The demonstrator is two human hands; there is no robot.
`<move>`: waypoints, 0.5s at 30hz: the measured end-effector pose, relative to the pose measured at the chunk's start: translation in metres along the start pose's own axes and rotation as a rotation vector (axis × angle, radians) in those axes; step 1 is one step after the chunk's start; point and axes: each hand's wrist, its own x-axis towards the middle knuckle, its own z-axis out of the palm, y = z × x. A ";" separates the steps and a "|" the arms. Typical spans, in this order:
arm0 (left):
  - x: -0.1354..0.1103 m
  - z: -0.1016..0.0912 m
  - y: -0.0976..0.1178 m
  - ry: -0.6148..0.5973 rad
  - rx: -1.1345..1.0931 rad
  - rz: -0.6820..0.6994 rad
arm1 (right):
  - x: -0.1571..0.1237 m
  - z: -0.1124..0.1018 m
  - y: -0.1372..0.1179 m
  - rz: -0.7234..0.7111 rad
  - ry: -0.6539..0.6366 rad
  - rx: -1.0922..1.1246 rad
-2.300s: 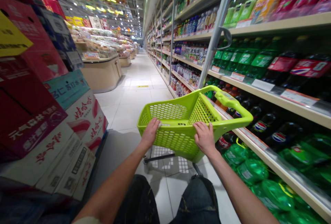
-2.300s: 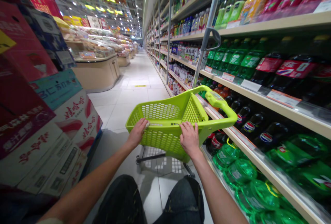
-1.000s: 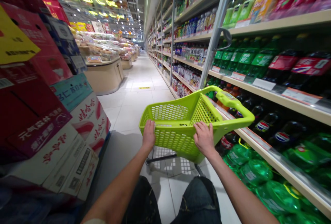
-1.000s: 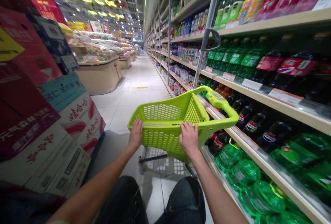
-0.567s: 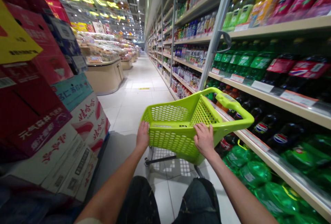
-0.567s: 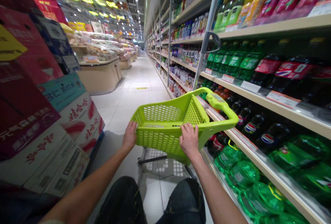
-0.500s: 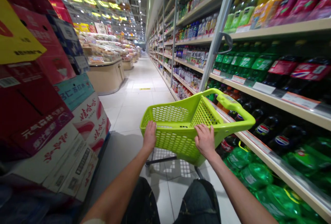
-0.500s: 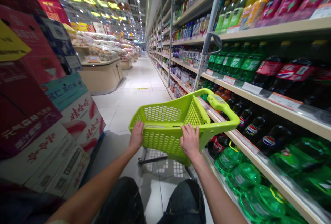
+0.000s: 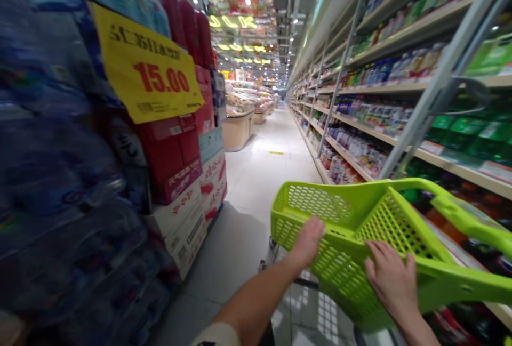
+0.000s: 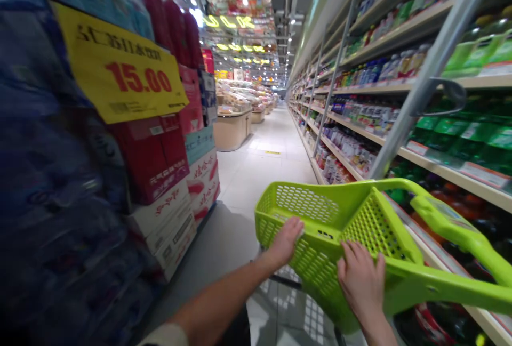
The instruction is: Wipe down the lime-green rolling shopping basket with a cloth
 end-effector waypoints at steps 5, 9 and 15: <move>0.009 -0.004 0.005 0.055 -0.052 -0.100 | 0.007 0.010 -0.005 -0.087 0.056 0.040; 0.003 -0.028 0.003 0.071 -0.159 -0.299 | 0.008 0.021 -0.014 -0.108 0.053 0.099; 0.014 -0.027 0.040 0.096 -0.662 -0.575 | 0.012 0.053 -0.063 -0.162 -0.003 0.316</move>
